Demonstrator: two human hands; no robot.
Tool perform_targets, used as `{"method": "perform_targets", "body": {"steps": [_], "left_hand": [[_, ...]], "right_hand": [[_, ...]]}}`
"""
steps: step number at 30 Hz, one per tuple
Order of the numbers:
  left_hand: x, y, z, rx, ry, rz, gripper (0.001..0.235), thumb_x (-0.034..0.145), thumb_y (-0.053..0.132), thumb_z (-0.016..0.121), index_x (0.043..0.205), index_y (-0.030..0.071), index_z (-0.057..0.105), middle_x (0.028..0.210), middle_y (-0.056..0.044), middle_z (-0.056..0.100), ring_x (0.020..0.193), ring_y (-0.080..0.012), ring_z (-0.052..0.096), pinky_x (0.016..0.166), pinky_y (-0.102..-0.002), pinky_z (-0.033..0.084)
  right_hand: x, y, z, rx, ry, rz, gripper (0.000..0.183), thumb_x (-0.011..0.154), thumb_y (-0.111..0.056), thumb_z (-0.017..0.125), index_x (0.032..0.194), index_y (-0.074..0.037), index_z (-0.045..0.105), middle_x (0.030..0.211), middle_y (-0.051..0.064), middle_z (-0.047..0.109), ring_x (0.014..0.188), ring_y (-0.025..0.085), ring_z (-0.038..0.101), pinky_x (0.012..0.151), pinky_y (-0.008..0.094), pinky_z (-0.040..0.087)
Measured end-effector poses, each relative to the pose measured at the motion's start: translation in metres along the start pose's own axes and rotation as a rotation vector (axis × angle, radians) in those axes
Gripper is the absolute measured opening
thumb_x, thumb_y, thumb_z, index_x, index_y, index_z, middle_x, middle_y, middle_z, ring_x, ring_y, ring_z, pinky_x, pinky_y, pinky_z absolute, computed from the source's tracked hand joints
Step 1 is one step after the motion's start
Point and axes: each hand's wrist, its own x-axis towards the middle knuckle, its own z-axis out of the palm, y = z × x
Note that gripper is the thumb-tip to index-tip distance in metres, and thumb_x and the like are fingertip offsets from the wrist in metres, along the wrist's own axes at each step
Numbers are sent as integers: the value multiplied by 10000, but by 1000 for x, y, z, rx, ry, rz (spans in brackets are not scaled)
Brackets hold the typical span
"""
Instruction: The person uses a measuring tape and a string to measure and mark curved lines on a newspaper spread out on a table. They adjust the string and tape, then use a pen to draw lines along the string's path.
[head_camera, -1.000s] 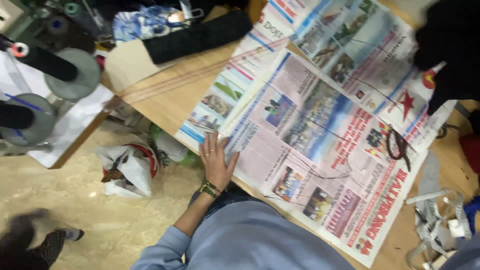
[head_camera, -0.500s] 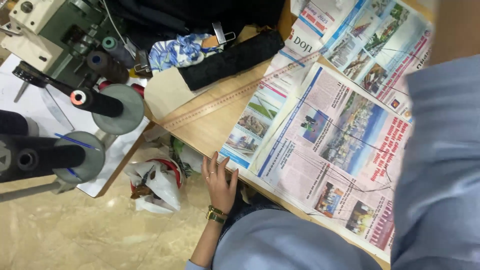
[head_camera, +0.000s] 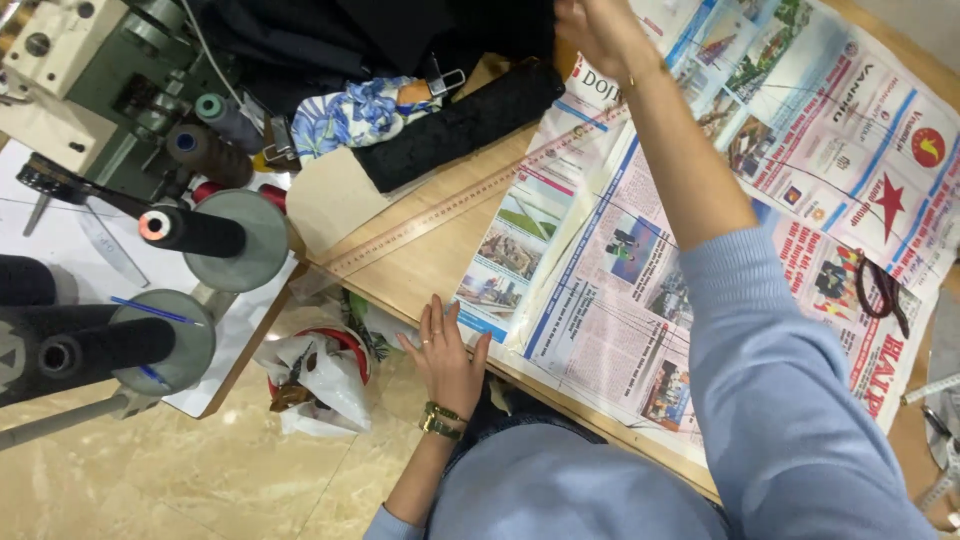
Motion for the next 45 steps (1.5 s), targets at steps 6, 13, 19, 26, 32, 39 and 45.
{"method": "perform_targets", "body": {"steps": [6, 13, 19, 26, 32, 39, 45], "left_hand": [[19, 10, -2, 119, -64, 44, 751, 834, 494, 774, 1427, 118, 509, 1388, -115, 590, 1061, -265, 645, 841, -462, 437], [27, 5, 18, 72, -147, 5, 449, 786, 513, 785, 1083, 189, 693, 1111, -117, 667, 1054, -395, 606, 824, -564, 434], [29, 40, 13, -239, -232, -41, 783, 750, 312, 854, 1321, -93, 503, 1529, -311, 316, 1430, -456, 377, 1097, -529, 390], [30, 45, 32, 184, -124, 20, 874, 764, 523, 797, 1414, -9, 556, 1238, -267, 623, 1055, -495, 612, 782, -657, 461], [-16, 94, 52, 168, -11, 233, 729, 744, 375, 867, 1369, 97, 612, 1402, -200, 509, 1397, -480, 400, 1007, -745, 386], [-81, 163, 76, -113, -285, 408, 756, 782, 338, 843, 1426, 98, 526, 1554, -250, 353, 1478, -580, 166, 1069, -812, 169], [-93, 145, 93, -154, -333, 404, 700, 811, 373, 822, 1399, 108, 551, 1579, -194, 356, 1515, -510, 161, 1138, -742, 139]], "right_hand": [[-150, 71, -70, -286, 298, 238, 762, 1056, -458, 542, 1620, -106, 169, 1699, 107, 174, 1540, 315, 269, 1227, 520, 286], [-357, 266, -313, -942, 930, 106, 637, 956, -261, 688, 1484, 38, 494, 1293, 309, 586, 1182, 434, 507, 1021, 494, 370], [-473, 333, -404, -874, 1294, 284, 492, 855, -300, 763, 1311, -169, 634, 1125, 178, 512, 1032, 344, 569, 954, 438, 417], [-487, 268, -375, -1129, 930, 4, 469, 934, -234, 759, 1329, -17, 628, 1168, 296, 651, 1080, 476, 567, 946, 543, 428], [-464, 255, -374, -1236, 964, 101, 469, 869, -222, 874, 1251, -101, 631, 1115, 133, 555, 1041, 377, 613, 856, 507, 494], [-410, 242, -381, -1847, 682, -219, 461, 944, -123, 766, 1380, -106, 617, 1260, 153, 648, 1145, 287, 658, 1002, 548, 446], [-393, 300, -437, -2192, 627, -312, 63, 959, -183, 644, 922, -231, 663, 803, -65, 633, 724, 114, 681, 817, 371, 518]]}}
